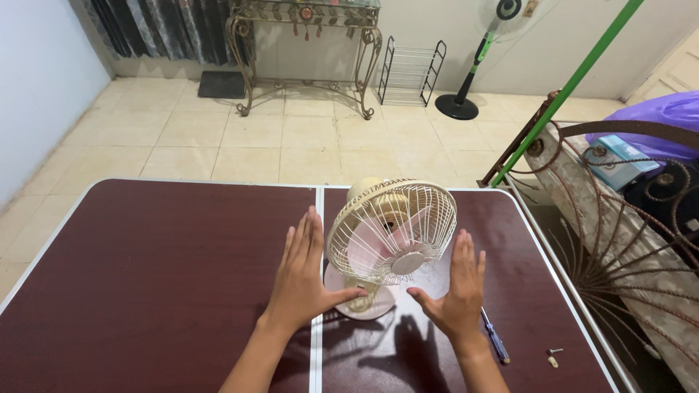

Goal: The person disassembles a small electric fan on a table. They remove the rear motor housing, unscrew and detach the motor assembly, and lay out the components on the table.

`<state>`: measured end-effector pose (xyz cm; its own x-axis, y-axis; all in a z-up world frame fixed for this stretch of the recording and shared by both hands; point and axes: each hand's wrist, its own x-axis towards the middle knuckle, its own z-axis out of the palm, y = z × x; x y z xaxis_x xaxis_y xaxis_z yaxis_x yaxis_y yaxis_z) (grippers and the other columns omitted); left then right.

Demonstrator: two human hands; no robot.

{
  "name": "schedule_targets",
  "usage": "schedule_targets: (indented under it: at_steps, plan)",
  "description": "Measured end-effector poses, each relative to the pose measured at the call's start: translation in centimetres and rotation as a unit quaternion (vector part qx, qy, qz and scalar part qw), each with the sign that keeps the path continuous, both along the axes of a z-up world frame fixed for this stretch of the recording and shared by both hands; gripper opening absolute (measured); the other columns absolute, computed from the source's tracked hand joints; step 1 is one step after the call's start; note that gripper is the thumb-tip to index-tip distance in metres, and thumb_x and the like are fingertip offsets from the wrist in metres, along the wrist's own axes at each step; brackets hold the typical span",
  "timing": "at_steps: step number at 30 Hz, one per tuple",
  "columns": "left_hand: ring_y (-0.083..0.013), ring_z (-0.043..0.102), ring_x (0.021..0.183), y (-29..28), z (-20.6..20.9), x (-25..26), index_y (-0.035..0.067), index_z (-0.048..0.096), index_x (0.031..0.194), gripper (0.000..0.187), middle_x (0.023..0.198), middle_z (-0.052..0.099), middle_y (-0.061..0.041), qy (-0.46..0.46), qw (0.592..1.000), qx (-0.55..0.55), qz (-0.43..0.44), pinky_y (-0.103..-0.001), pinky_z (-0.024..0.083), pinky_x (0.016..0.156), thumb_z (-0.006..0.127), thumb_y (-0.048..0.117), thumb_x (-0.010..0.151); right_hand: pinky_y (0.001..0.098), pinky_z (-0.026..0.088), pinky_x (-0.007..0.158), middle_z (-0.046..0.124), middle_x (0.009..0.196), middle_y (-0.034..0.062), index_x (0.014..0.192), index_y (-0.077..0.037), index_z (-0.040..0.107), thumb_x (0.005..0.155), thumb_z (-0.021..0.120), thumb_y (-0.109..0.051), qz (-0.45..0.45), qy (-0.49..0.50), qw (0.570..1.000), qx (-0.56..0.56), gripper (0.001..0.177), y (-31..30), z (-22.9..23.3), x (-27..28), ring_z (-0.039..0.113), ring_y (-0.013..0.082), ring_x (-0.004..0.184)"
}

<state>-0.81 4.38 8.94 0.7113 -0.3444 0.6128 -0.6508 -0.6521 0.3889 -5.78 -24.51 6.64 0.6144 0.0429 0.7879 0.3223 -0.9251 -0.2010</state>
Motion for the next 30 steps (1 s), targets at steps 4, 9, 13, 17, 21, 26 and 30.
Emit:
schedule_targets:
  at_steps: [4, 9, 13, 17, 21, 26, 30]
  plan:
    - [-0.0399, 0.016, 0.157, -0.6, 2.4, -0.2, -0.008, 0.010, 0.159, 0.145, 0.167, 0.015, -0.030, -0.054, 0.998, 0.019, 0.001, -0.055, 0.016, 0.126, 0.069, 0.086, 0.066, 0.0585, 0.018, 0.128, 0.036, 0.163, 0.0285, 0.159, 0.008, 0.028, 0.091, 0.053, -0.070, 0.005, -0.022, 1.000, -0.001, 0.106, 0.4, 2.6, 0.4, 0.034, 0.0406, 0.155]
    - [-0.0387, 0.013, 0.157, -1.9, 4.8, -0.1, -0.006, 0.016, 0.159, 0.141, 0.167, 0.017, -0.028, -0.085, 0.995, 0.043, -0.006, -0.058, 0.014, 0.125, 0.069, 0.086, 0.066, 0.0589, 0.019, 0.128, 0.039, 0.161, 0.0290, 0.158, 0.008, 0.030, 0.097, 0.055, -0.064, 0.010, -0.038, 0.999, -0.004, 0.098, 1.1, 4.9, 1.3, 0.037, 0.0406, 0.154]
    - [-0.0387, 0.013, 0.157, -2.4, 5.9, 0.1, -0.003, 0.018, 0.160, 0.137, 0.167, 0.018, -0.026, -0.091, 0.995, 0.044, -0.017, -0.059, 0.013, 0.125, 0.069, 0.084, 0.068, 0.0591, 0.019, 0.128, 0.041, 0.161, 0.0288, 0.158, 0.007, 0.031, 0.099, 0.054, -0.062, 0.015, -0.036, 0.999, -0.004, 0.094, 1.8, 6.0, 2.0, 0.039, 0.0400, 0.153]
    - [-0.0390, 0.017, 0.156, -2.6, 6.3, 0.3, -0.002, 0.019, 0.160, 0.133, 0.167, 0.021, -0.026, -0.090, 0.994, 0.046, -0.028, -0.060, 0.013, 0.124, 0.071, 0.080, 0.069, 0.0591, 0.021, 0.127, 0.045, 0.160, 0.0282, 0.158, 0.008, 0.034, 0.100, 0.051, -0.062, 0.019, -0.030, 0.999, -0.004, 0.092, 2.4, 6.9, 2.6, 0.043, 0.0370, 0.151]
    - [-0.0368, 0.024, 0.155, -2.6, 6.3, 0.2, -0.002, 0.023, 0.159, 0.129, 0.164, 0.030, -0.022, -0.093, 0.994, 0.042, -0.037, -0.061, 0.017, 0.124, 0.076, 0.075, 0.069, 0.0523, 0.029, 0.122, 0.049, 0.156, 0.0267, 0.156, 0.007, 0.038, 0.099, 0.054, -0.061, 0.039, -0.040, 0.998, 0.006, 0.090, 2.6, 7.4, 2.4, 0.047, 0.0361, 0.148]
    - [-0.0360, 0.029, 0.153, -2.3, 6.0, 0.2, -0.004, 0.026, 0.158, 0.128, 0.161, 0.035, -0.022, -0.117, 0.991, 0.028, -0.056, -0.060, 0.020, 0.125, 0.080, 0.070, 0.069, 0.0477, 0.030, 0.119, 0.053, 0.153, 0.0249, 0.153, 0.008, 0.041, 0.096, 0.062, -0.060, 0.030, -0.054, 0.998, -0.010, 0.092, 2.5, 7.5, 1.9, 0.050, 0.0331, 0.145]
    - [-0.0352, 0.032, 0.152, -2.3, 5.4, -0.1, -0.003, 0.028, 0.157, 0.127, 0.160, 0.036, -0.021, -0.117, 0.991, 0.031, -0.058, -0.059, 0.022, 0.124, 0.080, 0.072, 0.067, 0.0475, 0.029, 0.120, 0.054, 0.152, 0.0252, 0.152, 0.008, 0.042, 0.093, 0.063, -0.061, 0.022, -0.065, 0.998, -0.016, 0.093, 2.6, 7.1, 1.3, 0.052, 0.0324, 0.144]
